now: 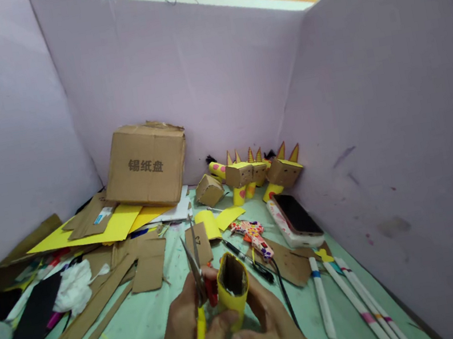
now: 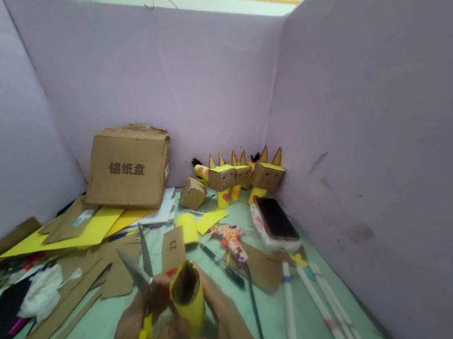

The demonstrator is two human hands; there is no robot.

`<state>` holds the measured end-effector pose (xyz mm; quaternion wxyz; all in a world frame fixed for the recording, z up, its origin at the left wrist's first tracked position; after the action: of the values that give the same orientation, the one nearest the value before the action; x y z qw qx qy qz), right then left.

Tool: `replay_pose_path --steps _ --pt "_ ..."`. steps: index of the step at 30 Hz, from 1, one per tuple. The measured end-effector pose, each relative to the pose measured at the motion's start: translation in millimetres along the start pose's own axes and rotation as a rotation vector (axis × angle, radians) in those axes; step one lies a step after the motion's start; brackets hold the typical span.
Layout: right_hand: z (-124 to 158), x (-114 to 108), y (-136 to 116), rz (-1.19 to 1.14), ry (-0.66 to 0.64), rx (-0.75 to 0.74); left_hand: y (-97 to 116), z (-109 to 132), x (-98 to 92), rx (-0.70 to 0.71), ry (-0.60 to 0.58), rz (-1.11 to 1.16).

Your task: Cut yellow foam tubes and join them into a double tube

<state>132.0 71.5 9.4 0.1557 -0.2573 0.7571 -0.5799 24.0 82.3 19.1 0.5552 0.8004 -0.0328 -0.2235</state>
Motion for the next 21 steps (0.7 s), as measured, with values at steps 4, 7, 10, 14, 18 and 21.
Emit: replay_pose_path --steps 4,7,10,14,18,21 --pt "1.3 -5.0 3.3 0.047 0.093 -0.055 7.6 -0.3 7.3 -0.099 -0.048 -0.169" --pt "2.5 -13.6 13.5 -0.009 0.127 -0.011 14.5 -3.4 7.8 -0.085 -0.073 -0.198" --pt "4.4 -24.4 23.1 -0.072 0.203 0.091 12.1 -7.1 -5.0 -0.085 0.019 -0.140" --pt "4.2 -26.3 26.3 -0.171 0.255 0.107 13.1 -10.5 -13.6 -0.019 0.052 -0.110" --pt "3.7 -23.5 27.3 -0.176 0.262 0.109 21.0 -8.0 -9.6 0.054 0.021 -0.282" --pt "2.8 -21.1 24.0 -0.192 0.222 0.096 26.0 -5.1 -11.1 0.113 0.070 -0.347"
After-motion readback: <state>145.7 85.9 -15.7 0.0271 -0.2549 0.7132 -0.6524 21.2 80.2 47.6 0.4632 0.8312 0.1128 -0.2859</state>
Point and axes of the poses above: each hand's wrist, its own z-axis away from the middle knuckle, its own x-axis out of the palm, y = z × x, the point moved 8 cm from there along -z, towards the middle knuckle, and after that the axes turned 12 degrees about -y, right-handed, at the moved point
